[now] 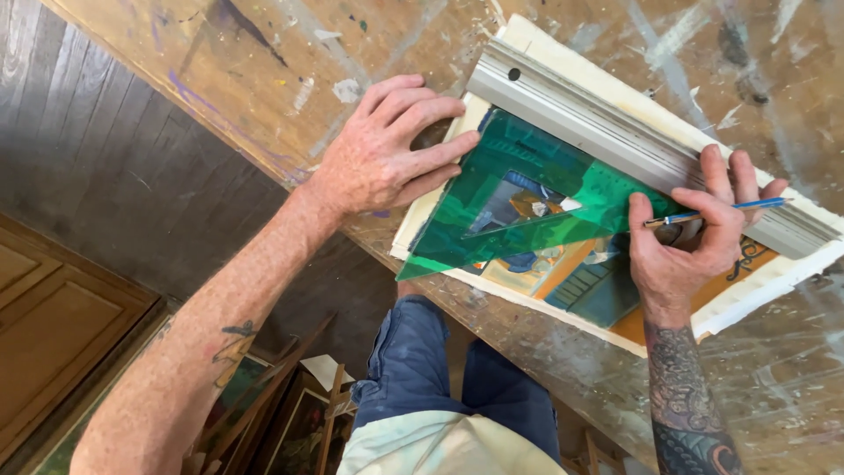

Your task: Using a ruler, triangle, and pencil to mark measurements on a printed canvas for layout.

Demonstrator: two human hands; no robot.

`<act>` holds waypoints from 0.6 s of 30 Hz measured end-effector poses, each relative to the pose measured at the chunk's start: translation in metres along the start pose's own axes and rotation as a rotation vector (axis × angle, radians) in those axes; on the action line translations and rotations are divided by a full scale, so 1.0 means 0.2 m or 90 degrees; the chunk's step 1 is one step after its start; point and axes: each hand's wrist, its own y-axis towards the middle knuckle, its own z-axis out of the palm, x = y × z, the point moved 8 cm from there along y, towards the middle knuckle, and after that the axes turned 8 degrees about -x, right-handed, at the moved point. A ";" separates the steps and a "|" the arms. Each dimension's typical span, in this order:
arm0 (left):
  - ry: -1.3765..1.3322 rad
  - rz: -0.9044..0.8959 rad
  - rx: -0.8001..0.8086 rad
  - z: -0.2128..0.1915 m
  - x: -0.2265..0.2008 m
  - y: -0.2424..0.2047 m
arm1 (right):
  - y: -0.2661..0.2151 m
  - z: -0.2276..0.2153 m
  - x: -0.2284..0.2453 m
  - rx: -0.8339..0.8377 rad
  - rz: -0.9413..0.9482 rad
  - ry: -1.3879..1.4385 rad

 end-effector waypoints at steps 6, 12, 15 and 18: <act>0.026 0.012 0.019 0.01 0.00 -0.01 | 0.00 0.01 0.00 0.001 0.005 0.004; 0.019 0.019 0.018 0.02 0.00 -0.02 | 0.00 0.00 -0.01 -0.008 0.015 0.012; 0.028 0.024 0.019 0.02 0.00 -0.02 | 0.00 0.01 0.00 -0.005 0.006 0.007; 0.025 0.024 0.022 0.03 0.00 -0.02 | 0.00 0.00 -0.01 -0.004 0.018 0.013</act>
